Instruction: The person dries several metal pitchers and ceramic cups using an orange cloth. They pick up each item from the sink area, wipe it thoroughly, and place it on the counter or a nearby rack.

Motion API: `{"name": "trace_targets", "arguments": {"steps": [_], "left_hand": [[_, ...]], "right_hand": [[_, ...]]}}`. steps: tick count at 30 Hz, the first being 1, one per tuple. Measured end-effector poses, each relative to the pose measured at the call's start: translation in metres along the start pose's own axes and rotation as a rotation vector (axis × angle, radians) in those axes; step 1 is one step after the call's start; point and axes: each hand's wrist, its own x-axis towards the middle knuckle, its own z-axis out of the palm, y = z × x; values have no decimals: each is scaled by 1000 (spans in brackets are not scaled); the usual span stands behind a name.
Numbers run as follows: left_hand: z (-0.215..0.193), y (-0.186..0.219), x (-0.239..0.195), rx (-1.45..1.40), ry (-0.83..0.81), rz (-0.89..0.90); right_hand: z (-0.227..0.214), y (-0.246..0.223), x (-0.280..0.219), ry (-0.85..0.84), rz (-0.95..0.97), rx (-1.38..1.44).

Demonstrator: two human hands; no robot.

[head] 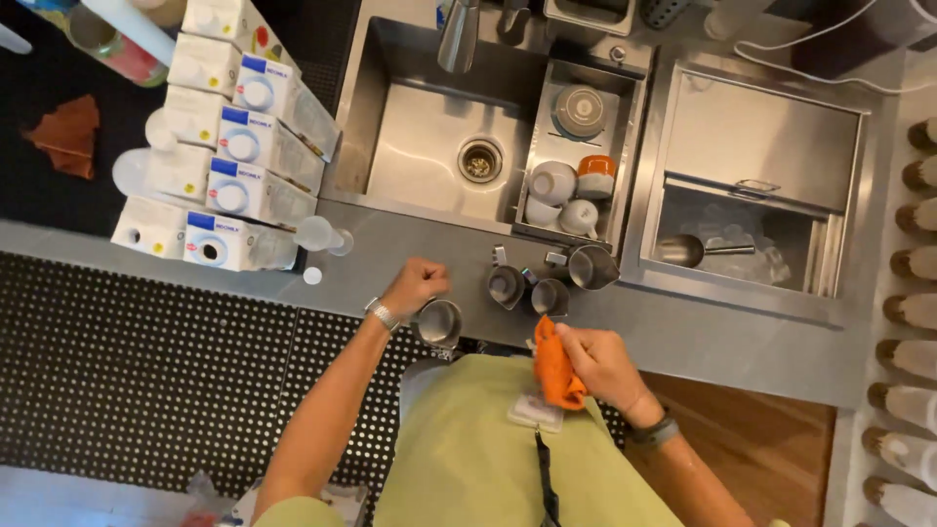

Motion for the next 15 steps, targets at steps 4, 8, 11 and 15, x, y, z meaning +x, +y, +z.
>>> {"name": "trace_targets", "arguments": {"steps": [4, 8, 11, 15], "left_hand": [[11, -54, 63, 42, -148, 54], [17, -15, 91, 51, -214, 57], [22, -5, 106, -7, -364, -58], [23, -6, 100, 19, -408, -78]], "right_hand": [[-5, -19, -6, 9, 139, -509], [16, -18, 8, 12, 165, -548], [37, 17, 30, 96, 116, -558], [52, 27, 39, 150, 60, -485]]}}
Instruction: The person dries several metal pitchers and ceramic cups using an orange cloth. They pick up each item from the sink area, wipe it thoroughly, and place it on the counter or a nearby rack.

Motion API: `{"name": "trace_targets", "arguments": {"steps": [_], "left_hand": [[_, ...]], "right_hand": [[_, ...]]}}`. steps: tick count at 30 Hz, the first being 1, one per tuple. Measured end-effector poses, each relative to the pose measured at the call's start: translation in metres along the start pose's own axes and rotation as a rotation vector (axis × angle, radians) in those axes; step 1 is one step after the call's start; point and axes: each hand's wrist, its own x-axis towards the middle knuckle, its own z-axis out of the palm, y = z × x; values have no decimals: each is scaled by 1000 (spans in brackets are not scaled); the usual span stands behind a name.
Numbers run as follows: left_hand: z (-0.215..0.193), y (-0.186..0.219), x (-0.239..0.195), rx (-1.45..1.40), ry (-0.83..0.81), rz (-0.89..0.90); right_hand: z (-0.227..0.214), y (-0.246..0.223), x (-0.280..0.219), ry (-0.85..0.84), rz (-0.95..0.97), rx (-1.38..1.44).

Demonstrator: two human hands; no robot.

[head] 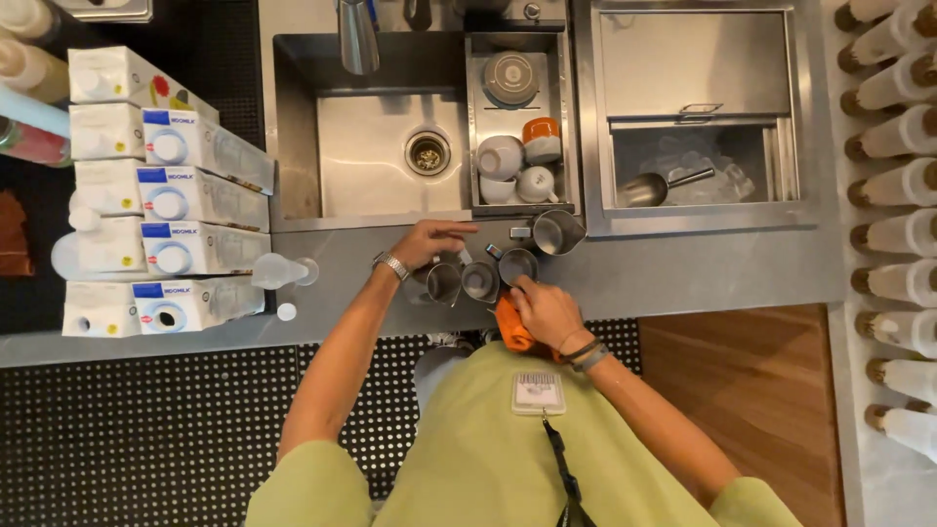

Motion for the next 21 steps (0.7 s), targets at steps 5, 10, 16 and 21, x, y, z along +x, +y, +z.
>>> {"name": "trace_targets", "arguments": {"steps": [5, 10, 16, 21], "left_hand": [[12, 5, -25, 83, -8, -21], [9, -12, -17, 102, -36, -75], [12, -22, -17, 112, -30, -86], [21, -24, -21, 128, -3, -60]], "right_hand": [[-2, -4, 7, 22, -67, 22], [-23, -26, 4, -70, 1, 39], [-7, -37, 17, -135, 112, -80], [-11, -46, 20, -183, 72, -131]]}}
